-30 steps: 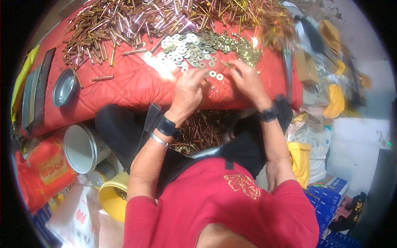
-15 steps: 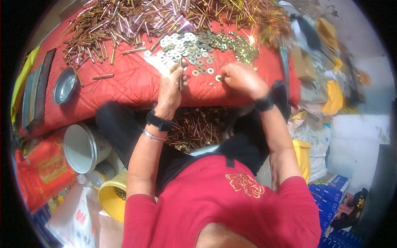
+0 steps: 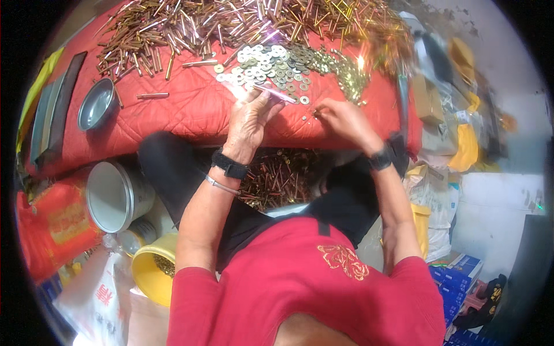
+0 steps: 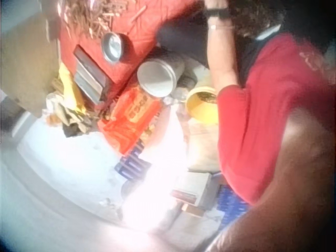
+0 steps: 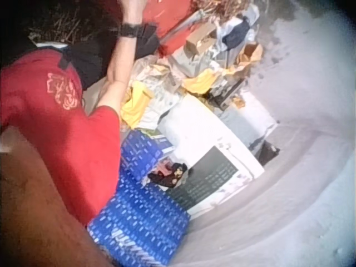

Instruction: Assembling small metal components by placing washers onto pins manually.

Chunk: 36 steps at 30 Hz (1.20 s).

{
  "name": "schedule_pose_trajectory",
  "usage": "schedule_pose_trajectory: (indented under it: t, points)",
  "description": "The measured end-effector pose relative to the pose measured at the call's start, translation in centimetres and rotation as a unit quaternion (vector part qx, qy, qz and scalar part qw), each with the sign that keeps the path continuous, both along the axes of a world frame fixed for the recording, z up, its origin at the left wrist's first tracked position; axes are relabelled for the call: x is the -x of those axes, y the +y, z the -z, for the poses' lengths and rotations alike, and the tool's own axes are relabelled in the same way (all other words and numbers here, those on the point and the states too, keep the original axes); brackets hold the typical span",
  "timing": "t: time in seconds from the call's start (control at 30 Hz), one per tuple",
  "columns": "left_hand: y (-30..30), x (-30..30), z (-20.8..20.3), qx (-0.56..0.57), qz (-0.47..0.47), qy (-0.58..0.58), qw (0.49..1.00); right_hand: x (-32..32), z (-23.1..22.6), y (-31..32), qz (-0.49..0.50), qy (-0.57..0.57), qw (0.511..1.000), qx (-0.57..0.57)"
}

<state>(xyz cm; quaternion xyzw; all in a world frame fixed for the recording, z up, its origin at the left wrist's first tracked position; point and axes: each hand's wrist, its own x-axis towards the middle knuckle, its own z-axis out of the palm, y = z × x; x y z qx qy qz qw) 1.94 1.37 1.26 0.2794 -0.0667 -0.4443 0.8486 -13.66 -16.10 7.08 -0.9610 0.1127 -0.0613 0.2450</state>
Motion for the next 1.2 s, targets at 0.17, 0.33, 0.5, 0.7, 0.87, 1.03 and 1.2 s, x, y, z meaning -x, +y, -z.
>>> schedule_pose_trajectory:
  t: [0.17,0.33,0.5,0.7,0.87,1.03,1.2]
  points:
    - [-0.2,0.0,0.5,-0.002,-0.025,-0.012,1.0,-0.2,-1.9,3.8,0.121,-0.09,0.957,-0.248]
    - [-0.1,0.2,-1.1,-0.064,-0.041,0.02,0.997,-1.2,-1.9,4.5,0.098,-0.142,0.957,-0.233]
    - [0.2,-0.3,-2.1,-0.08,0.068,-0.086,0.991,-1.4,-3.0,3.4,0.106,-0.168,0.943,-0.267]
    - [0.5,0.4,-2.9,-0.097,0.104,-0.115,0.983,-1.9,-3.7,3.5,0.074,-0.135,0.958,-0.244]
    - [1.3,-1.1,-2.3,-0.109,0.197,-0.173,0.959,-0.9,-4.2,2.7,0.022,-0.044,0.968,-0.247]
    - [1.1,-0.3,-5.3,-0.196,0.24,-0.327,0.893,0.2,-4.3,0.8,-0.073,0.045,0.961,-0.264]
    - [-0.6,0.5,-2.7,-0.081,0.017,-0.024,0.996,-1.5,-0.6,2.9,0.047,-0.12,0.913,-0.387]
